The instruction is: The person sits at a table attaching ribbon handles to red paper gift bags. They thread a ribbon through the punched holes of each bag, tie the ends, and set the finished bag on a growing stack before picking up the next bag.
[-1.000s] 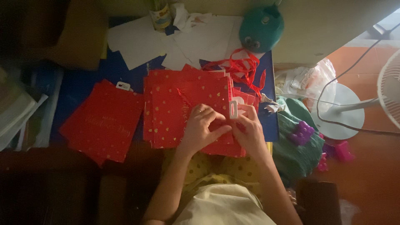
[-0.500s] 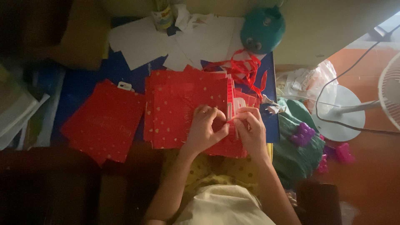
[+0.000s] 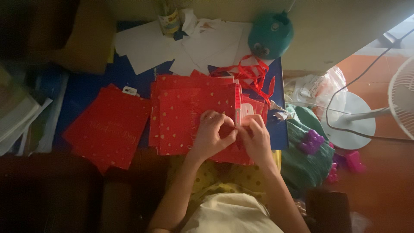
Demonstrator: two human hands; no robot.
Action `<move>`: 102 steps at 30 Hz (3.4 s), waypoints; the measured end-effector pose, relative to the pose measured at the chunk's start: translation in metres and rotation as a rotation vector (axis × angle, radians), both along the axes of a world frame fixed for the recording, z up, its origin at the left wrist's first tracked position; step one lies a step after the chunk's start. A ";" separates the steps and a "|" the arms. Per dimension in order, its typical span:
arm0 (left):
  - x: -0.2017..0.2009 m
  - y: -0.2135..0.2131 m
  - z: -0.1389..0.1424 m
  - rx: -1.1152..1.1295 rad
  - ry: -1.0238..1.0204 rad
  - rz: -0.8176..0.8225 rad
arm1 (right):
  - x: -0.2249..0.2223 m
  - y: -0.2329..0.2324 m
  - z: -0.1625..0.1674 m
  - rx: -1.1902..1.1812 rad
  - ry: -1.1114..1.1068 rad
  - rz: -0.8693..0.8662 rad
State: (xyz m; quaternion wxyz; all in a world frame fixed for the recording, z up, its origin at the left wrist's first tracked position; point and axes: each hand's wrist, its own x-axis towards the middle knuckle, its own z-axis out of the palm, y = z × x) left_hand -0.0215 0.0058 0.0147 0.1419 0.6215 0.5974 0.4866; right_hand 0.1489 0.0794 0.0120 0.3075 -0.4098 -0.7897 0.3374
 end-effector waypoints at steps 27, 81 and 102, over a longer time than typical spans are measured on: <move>0.001 -0.001 0.000 0.018 0.004 0.007 | 0.005 0.005 -0.002 0.011 -0.041 0.092; 0.002 0.000 0.003 0.011 0.034 0.030 | 0.003 -0.002 0.002 -0.138 0.137 0.027; -0.011 -0.005 -0.002 -0.057 -0.005 -0.076 | 0.002 0.002 0.003 -0.013 0.041 0.039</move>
